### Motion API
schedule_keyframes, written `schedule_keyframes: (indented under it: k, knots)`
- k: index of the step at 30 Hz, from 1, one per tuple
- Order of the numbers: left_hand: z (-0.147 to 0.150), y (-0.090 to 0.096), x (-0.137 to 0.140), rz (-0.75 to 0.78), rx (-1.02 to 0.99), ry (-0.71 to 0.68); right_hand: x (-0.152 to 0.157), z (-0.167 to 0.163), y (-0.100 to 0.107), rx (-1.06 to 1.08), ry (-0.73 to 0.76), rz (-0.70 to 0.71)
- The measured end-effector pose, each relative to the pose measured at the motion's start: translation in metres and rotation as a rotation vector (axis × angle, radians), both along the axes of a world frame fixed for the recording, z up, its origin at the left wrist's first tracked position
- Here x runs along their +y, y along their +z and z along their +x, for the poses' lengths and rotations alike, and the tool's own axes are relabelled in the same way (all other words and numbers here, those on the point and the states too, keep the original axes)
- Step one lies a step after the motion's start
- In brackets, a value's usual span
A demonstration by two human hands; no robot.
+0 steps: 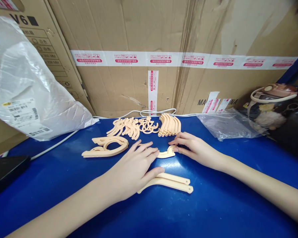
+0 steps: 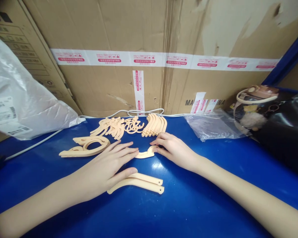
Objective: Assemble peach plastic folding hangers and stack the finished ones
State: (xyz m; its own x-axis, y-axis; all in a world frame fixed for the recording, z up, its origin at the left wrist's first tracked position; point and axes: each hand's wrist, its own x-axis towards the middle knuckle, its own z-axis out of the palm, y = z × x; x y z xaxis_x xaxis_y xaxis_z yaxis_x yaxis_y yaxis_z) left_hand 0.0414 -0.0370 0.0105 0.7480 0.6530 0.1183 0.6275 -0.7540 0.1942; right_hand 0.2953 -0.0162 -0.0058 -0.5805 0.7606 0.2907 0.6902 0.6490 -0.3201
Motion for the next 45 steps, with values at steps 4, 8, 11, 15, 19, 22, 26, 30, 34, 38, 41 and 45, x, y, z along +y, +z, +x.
schedule_keyframes:
  k: [4, 8, 11, 15, 19, 22, 26, 30, 34, 38, 41, 45]
  knots:
    - [-0.003, 0.011, 0.002, 0.079, 0.01, 0.048, 0.0, 0.001, 0.001, 0.027, -0.001, 0.008]
    - [-0.007, 0.023, 0.006, 0.089, 0.061, 0.231, -0.002, 0.0, 0.006, 0.043, -0.032, 0.065]
    - [-0.011, 0.023, 0.005, 0.025, 0.128, 0.393, -0.005, -0.001, 0.009, 0.018, -0.049, 0.137]
    - [-0.013, 0.013, 0.002, -0.037, 0.109, 0.425, -0.009, -0.005, 0.01, -0.042, -0.025, 0.23]
    - [-0.012, 0.007, 0.0, -0.098, 0.059, 0.475, -0.011, -0.01, 0.008, -0.105, 0.012, 0.269]
    - [-0.012, 0.006, -0.001, -0.107, 0.044, 0.516, -0.012, -0.013, 0.006, -0.116, 0.019, 0.28]
    - [-0.013, 0.004, -0.003, -0.108, 0.033, 0.518, -0.012, -0.014, 0.004, -0.118, 0.028, 0.283]
    - [-0.017, 0.004, -0.004, -0.078, 0.021, 0.467, -0.011, -0.013, 0.002, -0.124, 0.036, 0.275]
    - [-0.019, 0.004, -0.004, -0.054, 0.021, 0.423, -0.01, -0.014, 0.002, -0.128, 0.039, 0.268]
    - [-0.02, 0.003, -0.003, -0.066, 0.002, 0.387, -0.01, -0.014, 0.001, -0.134, 0.033, 0.261]
    - [-0.02, 0.002, -0.003, -0.08, -0.007, 0.392, -0.009, -0.014, 0.0, -0.117, 0.045, 0.276]
    - [-0.02, 0.003, -0.003, -0.084, 0.0, 0.425, -0.01, -0.013, -0.001, -0.104, 0.054, 0.3]
